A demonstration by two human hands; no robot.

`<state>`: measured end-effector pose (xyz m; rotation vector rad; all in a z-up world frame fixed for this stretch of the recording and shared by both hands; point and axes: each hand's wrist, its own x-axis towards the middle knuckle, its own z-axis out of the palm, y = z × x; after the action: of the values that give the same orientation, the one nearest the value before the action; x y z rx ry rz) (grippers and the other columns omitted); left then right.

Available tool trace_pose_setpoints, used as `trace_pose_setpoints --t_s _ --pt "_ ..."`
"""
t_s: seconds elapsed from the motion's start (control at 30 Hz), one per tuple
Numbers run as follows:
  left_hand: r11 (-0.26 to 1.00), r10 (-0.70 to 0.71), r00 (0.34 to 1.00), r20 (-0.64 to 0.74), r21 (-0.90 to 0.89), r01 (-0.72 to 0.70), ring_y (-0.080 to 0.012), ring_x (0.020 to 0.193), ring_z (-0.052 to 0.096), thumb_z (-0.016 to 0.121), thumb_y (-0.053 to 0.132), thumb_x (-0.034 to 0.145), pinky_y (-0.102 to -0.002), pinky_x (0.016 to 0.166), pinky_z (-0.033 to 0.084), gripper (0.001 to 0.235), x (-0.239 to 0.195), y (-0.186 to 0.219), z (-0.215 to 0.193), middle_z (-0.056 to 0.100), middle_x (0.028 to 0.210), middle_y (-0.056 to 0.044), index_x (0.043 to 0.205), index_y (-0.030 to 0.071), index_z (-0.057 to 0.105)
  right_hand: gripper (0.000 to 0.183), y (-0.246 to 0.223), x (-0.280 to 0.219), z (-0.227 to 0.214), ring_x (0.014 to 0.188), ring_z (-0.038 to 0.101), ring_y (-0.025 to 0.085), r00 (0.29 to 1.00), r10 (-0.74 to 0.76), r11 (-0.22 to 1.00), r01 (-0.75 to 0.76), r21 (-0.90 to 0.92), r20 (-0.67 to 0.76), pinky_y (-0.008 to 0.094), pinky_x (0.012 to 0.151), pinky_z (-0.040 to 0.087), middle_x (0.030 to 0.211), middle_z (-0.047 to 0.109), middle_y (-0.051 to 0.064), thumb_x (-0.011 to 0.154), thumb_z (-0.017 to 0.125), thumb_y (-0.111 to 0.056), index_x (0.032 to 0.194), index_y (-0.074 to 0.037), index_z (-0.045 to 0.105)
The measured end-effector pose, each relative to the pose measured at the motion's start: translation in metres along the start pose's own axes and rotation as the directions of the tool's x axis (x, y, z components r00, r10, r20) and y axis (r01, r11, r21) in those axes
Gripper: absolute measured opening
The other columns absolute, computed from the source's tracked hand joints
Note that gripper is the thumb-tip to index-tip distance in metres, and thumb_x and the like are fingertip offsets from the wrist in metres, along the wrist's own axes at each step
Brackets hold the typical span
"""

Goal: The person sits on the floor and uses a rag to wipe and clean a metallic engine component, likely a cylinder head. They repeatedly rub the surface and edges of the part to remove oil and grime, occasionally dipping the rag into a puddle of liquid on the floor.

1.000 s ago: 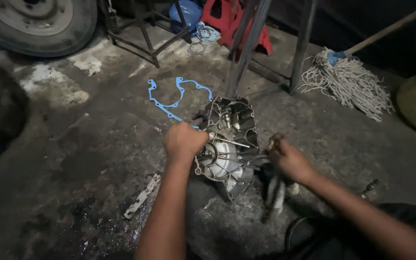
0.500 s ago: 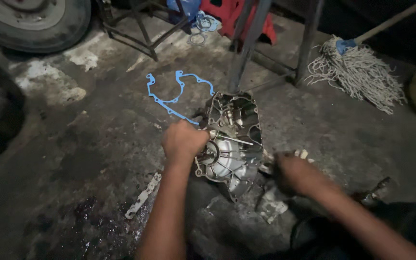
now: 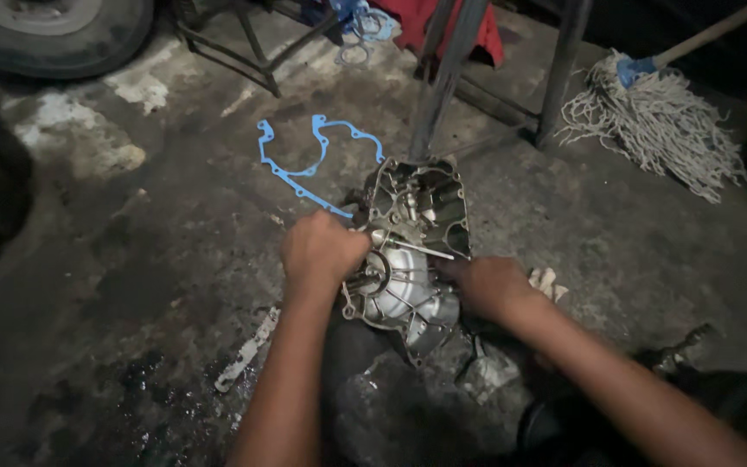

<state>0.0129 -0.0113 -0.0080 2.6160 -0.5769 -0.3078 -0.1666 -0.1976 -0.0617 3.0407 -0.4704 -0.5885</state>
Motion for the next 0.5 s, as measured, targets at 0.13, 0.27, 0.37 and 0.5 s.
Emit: trace_pose_setpoints --t_s 0.13,0.27,0.37,0.5 --pt "1.000 -0.023 1.000 0.006 -0.016 0.023 -0.0428 0.104 0.070 0.072 0.038 0.067 -0.049 0.094 0.055 0.047 -0.001 0.003 -0.005 0.072 0.105 -0.027 0.098 0.003 0.077 0.060 0.012 0.025 0.001 0.099 0.072 0.035 0.976 -0.040 0.993 0.062 -0.097 0.214 0.048 0.082 0.059 0.108 0.074 0.014 0.084 0.068 -0.025 0.142 -0.036 0.055" --pt "0.999 -0.031 0.999 0.022 -0.017 0.031 -0.0419 0.104 0.071 0.072 0.039 0.066 -0.049 0.093 0.056 0.048 -0.006 0.003 -0.009 0.073 0.106 -0.026 0.098 0.004 0.078 0.044 0.016 0.041 0.009 0.102 0.074 0.033 0.951 -0.004 0.965 0.085 -0.249 0.310 0.046 0.083 0.060 0.110 0.074 0.011 0.090 0.065 -0.027 0.134 -0.028 0.066" --pt "0.999 -0.022 1.000 -0.016 -0.035 0.021 -0.0424 0.102 0.071 0.073 0.038 0.064 -0.049 0.092 0.056 0.048 -0.007 0.000 -0.008 0.073 0.104 -0.026 0.098 0.004 0.077 0.045 0.008 0.043 0.014 0.101 0.073 0.034 0.958 0.044 0.960 0.038 -0.276 0.283 0.047 0.083 0.060 0.109 0.073 0.012 0.095 0.060 -0.028 0.139 -0.030 0.059" --pt "1.000 -0.007 1.000 -0.005 -0.026 0.007 -0.0420 0.102 0.071 0.071 0.037 0.067 -0.048 0.092 0.056 0.046 -0.007 -0.005 -0.005 0.074 0.103 -0.026 0.097 0.004 0.079 0.038 0.013 0.022 -0.002 0.096 0.074 0.033 0.970 -0.059 0.952 0.125 -0.279 0.234 0.048 0.080 0.061 0.105 0.076 0.012 0.098 0.055 -0.027 0.135 -0.028 0.062"
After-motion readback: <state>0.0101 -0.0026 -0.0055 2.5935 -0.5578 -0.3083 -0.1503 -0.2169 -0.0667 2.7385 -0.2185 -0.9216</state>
